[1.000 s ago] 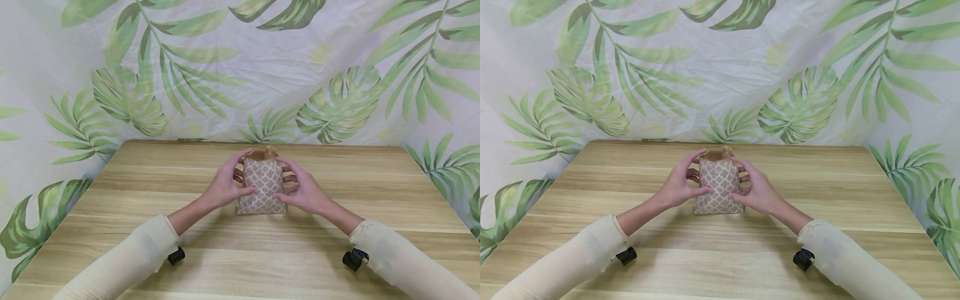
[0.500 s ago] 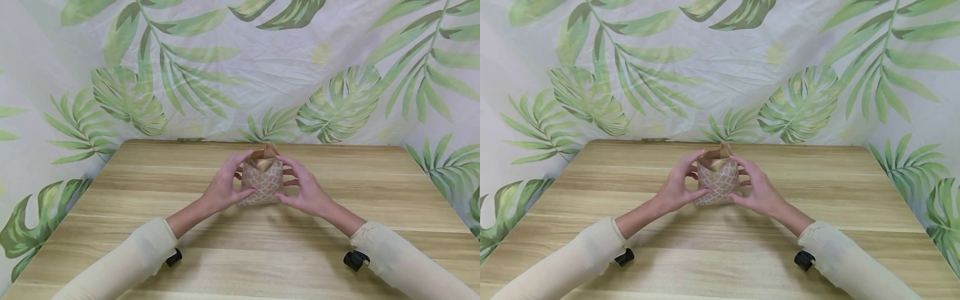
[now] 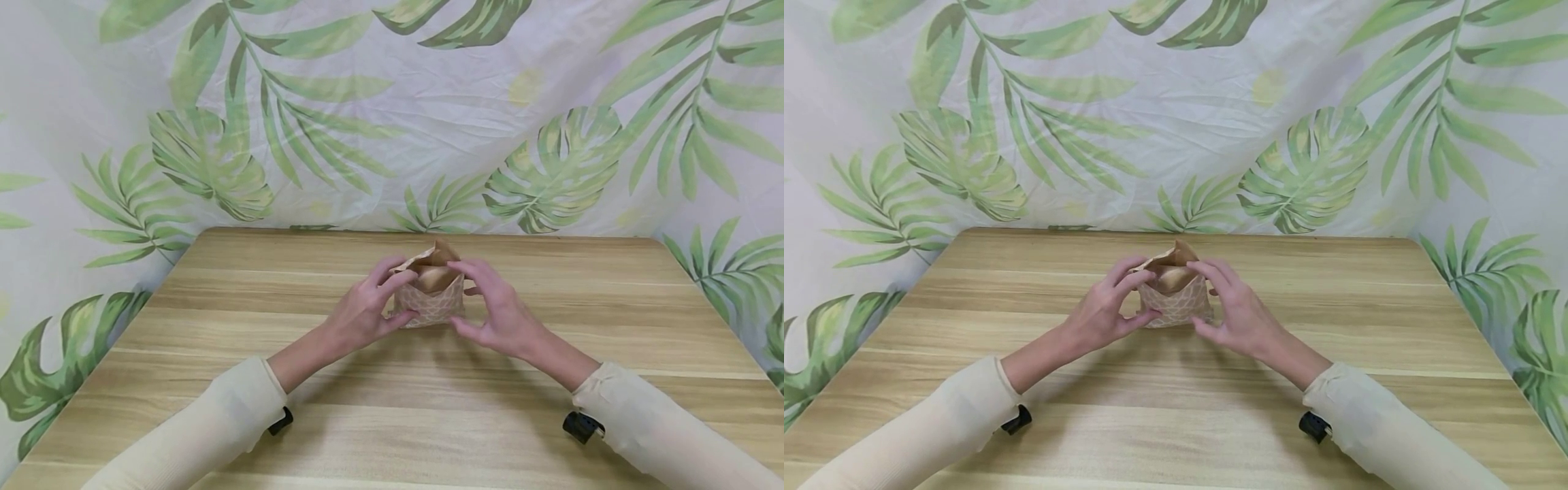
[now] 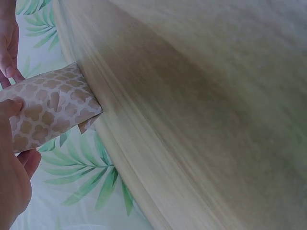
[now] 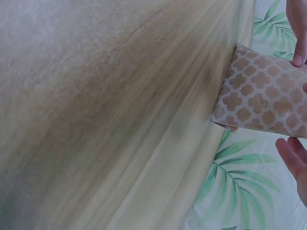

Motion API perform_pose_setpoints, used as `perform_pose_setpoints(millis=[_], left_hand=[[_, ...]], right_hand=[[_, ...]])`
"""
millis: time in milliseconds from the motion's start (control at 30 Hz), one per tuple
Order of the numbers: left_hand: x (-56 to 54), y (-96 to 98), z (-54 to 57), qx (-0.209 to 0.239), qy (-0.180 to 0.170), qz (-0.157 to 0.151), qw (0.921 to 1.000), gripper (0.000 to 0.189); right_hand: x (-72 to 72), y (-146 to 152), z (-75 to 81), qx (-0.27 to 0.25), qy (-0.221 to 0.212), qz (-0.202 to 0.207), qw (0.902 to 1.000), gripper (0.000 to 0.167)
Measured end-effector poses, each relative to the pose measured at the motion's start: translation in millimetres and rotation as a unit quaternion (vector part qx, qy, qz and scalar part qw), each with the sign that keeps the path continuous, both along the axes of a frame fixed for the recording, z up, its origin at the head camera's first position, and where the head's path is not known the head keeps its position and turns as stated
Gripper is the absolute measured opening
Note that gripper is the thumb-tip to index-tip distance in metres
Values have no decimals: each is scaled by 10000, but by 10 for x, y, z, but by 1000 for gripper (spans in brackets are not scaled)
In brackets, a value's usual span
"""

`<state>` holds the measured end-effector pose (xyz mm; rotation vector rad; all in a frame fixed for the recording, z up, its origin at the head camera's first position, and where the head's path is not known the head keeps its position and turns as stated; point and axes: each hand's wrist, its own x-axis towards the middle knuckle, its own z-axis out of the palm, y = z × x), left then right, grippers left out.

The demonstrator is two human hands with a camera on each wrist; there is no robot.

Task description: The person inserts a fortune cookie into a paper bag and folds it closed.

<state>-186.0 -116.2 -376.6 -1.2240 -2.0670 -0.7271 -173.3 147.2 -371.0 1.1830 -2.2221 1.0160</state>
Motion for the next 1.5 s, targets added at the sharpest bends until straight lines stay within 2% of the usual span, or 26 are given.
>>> perform_pose_setpoints(millis=[367, 700, 1033, 1367, 1500], left_hand=[[25, -23, 60, -102, 19, 184, 9998, 65], [28, -50, 91, -207, 70, 138, 9997, 63], [32, -75, 106, -378, 78, 231, 9990, 57], [17, -93, 146, -509, -172, 200, 9984, 52], [14, -100, 158, -522, -156, 216, 9983, 54]], right_hand=[[55, 0, 90, 542, 293, -720, 9955, 74], [46, -20, 169, 829, 631, -1166, 9877, 63], [41, -27, 215, 930, 641, -1078, 9877, 64], [36, -33, 214, 996, 667, -1051, 9872, 63], [33, -43, 236, 998, 621, -1065, 9873, 61]])
